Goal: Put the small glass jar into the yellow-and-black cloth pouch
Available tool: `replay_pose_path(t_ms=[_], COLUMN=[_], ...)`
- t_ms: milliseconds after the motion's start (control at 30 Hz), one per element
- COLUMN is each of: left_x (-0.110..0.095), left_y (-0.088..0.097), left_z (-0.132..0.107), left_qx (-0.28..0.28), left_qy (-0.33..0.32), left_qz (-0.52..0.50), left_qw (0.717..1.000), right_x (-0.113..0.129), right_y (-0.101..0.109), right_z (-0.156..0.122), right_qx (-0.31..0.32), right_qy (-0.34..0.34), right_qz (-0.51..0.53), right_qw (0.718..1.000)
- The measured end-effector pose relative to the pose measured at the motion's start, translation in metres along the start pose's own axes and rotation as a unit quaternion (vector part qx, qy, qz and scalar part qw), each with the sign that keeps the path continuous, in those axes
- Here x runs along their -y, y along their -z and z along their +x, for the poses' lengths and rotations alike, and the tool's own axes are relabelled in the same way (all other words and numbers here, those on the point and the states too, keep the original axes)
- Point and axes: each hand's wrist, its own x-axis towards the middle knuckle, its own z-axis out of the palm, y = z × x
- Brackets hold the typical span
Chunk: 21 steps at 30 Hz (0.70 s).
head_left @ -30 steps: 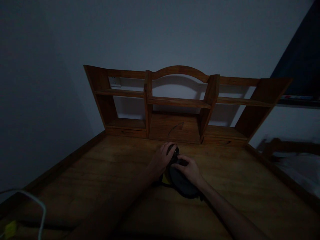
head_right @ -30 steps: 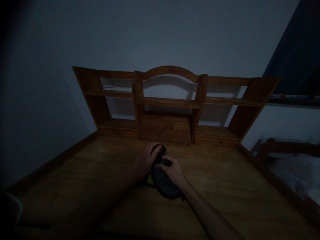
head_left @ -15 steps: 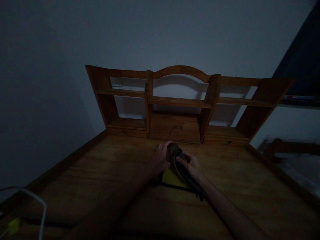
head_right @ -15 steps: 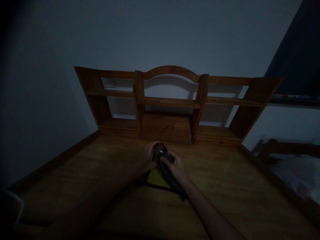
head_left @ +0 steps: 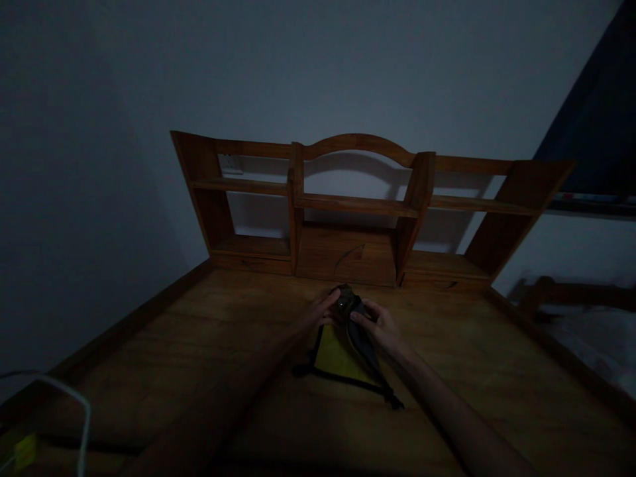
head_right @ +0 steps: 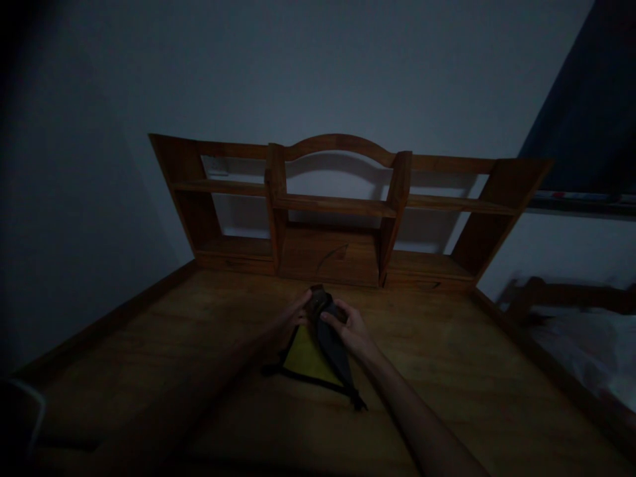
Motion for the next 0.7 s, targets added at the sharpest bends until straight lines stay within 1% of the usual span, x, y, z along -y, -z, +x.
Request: replay_pose_path(t_ms=[67,200,333,467,700], left_x=[-0.006,-0.013,-0.011,-0.009,-0.010], left_y=[-0.004,-0.011,-0.013,-0.014,-0.015], left_z=[-0.006,-0.011,-0.010,-0.012,-0.013], left_qx=[-0.015,-0.018,-0.032,-0.013,-0.017], left_qy=[0.015,-0.002,-0.004,-0.043,-0.056], left_qz=[0.006,-0.017,-0.014,-0.008,0.006], left_qw=[1.000,1.000,0.999,0.999,0.998], right_x=[-0.003,-0.005,-0.004,-0.003,-0.004], right_y=[0.001,0.004,0.005,0.004,0.003], right_z=[0.001,0.002,0.003,0.002,0.002], right_qx=[0.008,0.012,0.010,0.003,-0.004], right_qy=[0.004,0.017,0.024,0.027,0.023], right_qz=[-0.018,-0.038,-0.054,-0.063,-0.068], right_qw=[1.000,0.999,0.998,0.998,0.997])
